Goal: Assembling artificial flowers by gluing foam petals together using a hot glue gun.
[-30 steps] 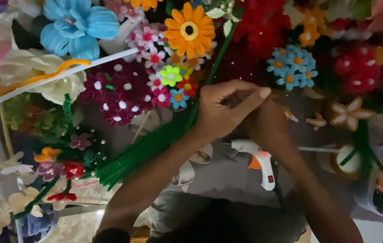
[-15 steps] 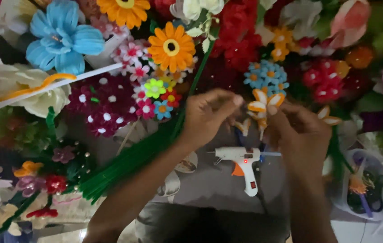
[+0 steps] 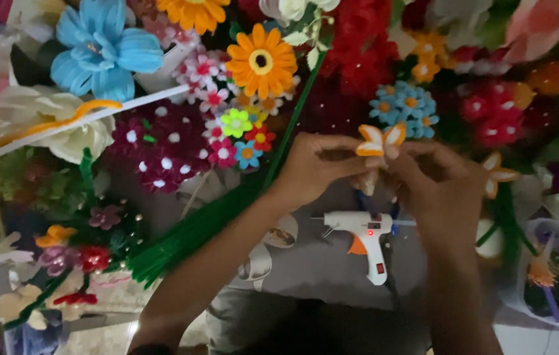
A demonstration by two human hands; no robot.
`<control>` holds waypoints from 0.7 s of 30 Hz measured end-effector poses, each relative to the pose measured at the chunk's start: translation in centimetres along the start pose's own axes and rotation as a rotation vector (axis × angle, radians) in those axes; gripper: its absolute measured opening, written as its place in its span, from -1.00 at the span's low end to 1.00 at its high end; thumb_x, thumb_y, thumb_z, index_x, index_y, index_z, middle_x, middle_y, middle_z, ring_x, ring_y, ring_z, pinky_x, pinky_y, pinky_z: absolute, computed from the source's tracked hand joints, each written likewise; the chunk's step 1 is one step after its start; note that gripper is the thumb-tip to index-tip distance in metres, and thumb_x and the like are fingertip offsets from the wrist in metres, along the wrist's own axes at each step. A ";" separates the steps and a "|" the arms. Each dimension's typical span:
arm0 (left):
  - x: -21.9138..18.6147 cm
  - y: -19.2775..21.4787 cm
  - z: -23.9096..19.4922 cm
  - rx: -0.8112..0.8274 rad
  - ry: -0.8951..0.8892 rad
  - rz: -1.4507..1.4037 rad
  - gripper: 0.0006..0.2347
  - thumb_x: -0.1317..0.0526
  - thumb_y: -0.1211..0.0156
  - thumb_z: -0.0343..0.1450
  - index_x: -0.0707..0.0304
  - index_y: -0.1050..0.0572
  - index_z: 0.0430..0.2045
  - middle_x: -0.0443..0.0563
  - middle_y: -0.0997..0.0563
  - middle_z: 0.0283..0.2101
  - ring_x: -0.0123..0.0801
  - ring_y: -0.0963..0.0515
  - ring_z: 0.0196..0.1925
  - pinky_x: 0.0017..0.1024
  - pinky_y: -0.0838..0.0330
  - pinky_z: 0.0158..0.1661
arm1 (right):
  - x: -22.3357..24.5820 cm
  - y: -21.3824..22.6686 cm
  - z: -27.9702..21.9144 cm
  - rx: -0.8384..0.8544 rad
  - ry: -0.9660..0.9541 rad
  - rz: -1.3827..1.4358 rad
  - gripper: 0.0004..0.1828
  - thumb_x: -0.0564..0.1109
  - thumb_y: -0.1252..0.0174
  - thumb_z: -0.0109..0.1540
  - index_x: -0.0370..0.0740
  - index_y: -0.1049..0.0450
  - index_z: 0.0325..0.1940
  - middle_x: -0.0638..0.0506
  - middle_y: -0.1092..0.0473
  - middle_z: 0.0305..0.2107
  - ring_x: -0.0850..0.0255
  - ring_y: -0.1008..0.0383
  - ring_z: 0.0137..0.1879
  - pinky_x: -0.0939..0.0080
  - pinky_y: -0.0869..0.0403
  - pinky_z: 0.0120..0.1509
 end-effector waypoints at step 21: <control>0.5 0.1 0.1 0.037 -0.047 -0.273 -0.79 0.25 -0.44 0.36 0.37 -0.66 -0.20 0.04 -0.65 -0.48 -0.46 -0.58 -0.44 -0.51 -0.48 -0.41 | -11.2 -9.6 -10.4 0.503 0.428 -0.696 -0.89 -0.10 -0.16 0.24 -0.09 -0.52 -0.18 -0.10 -0.53 -0.46 -0.10 -0.54 -0.47 -0.14 -0.41 -0.41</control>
Point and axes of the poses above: each hand's wrist, its own z-axis towards the middle knuckle, its own y-axis out of the back of the hand, x = y × z, the point moved 6 cm from there along z, towards the middle knuckle
